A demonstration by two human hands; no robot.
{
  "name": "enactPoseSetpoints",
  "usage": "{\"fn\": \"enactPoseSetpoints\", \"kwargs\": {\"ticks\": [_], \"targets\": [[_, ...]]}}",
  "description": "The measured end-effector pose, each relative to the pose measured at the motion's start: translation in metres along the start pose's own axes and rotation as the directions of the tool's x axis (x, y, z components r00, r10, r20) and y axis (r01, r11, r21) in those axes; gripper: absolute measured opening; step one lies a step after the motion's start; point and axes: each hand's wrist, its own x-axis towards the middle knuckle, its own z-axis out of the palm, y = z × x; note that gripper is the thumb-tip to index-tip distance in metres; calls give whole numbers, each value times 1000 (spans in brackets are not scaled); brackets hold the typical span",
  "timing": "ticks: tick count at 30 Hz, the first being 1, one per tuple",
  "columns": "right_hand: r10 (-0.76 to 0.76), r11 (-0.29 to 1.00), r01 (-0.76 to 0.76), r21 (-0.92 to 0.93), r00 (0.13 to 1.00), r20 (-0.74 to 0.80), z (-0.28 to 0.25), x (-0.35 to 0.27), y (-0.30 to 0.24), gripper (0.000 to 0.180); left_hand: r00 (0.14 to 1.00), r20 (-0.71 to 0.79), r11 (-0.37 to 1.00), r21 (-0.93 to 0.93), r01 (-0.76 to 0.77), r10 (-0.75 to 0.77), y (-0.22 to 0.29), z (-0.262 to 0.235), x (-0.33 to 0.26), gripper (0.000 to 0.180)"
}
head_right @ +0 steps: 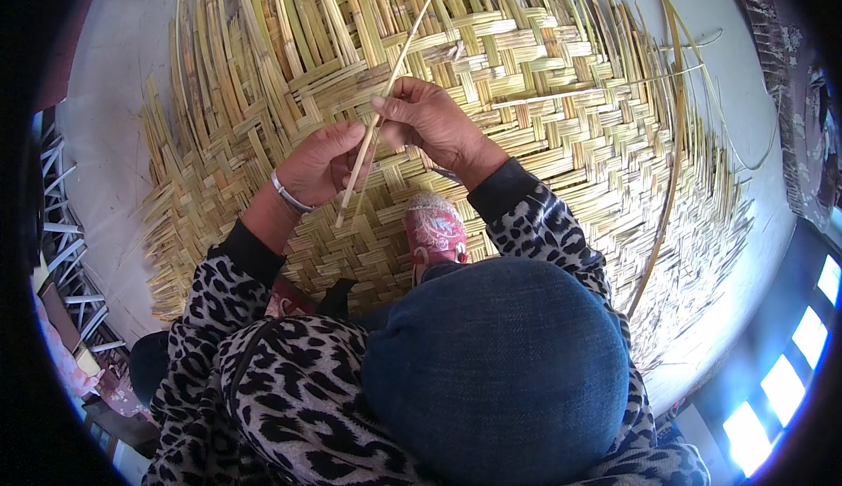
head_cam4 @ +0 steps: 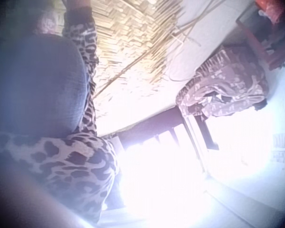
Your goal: The person weaves a large circular basket by interlacing long dried palm strips. They use scissors to trim excess material and continue weaving the pattern around the basket's edge.
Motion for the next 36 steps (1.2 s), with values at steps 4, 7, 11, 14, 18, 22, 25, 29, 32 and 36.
{"fn": "enactPoseSetpoints", "kwargs": {"ticks": [4,7,11,14,18,22,25,29,32,36], "targets": [[-5,1000,6,-19,999,36,2,0,-1,22,998,56,997,75,-10,6,2,2,1,19],[-10,1000,11,-15,998,62,2,1,-1,21,999,46,998,61,-30,27,1,2,0,17],[-30,993,32,-112,999,19,1,2,-1,21,990,-115,954,296,-49,86,3,2,2,16],[-21,975,15,-223,1000,-23,0,2,1,20,969,-182,876,478,-62,169,5,1,4,23],[-20,983,12,-185,999,-38,-3,3,6,21,960,-189,836,544,-73,206,2,4,6,25],[17,999,-15,-32,997,69,-10,3,6,23,979,-157,915,399,-55,127,-3,7,4,20],[54,998,-51,-38,994,93,-13,5,6,24,986,-122,925,375,-62,116,-2,7,4,20],[30,998,-24,-56,994,104,-14,5,8,24,985,-146,916,401,-25,91,1,8,3,21],[23,1000,-23,0,994,110,-13,5,9,24,986,-150,915,402,-11,78,3,10,0,22],[56,998,-59,23,992,113,-11,3,10,26,988,-139,905,425,-7,73,4,10,0,23]]}}
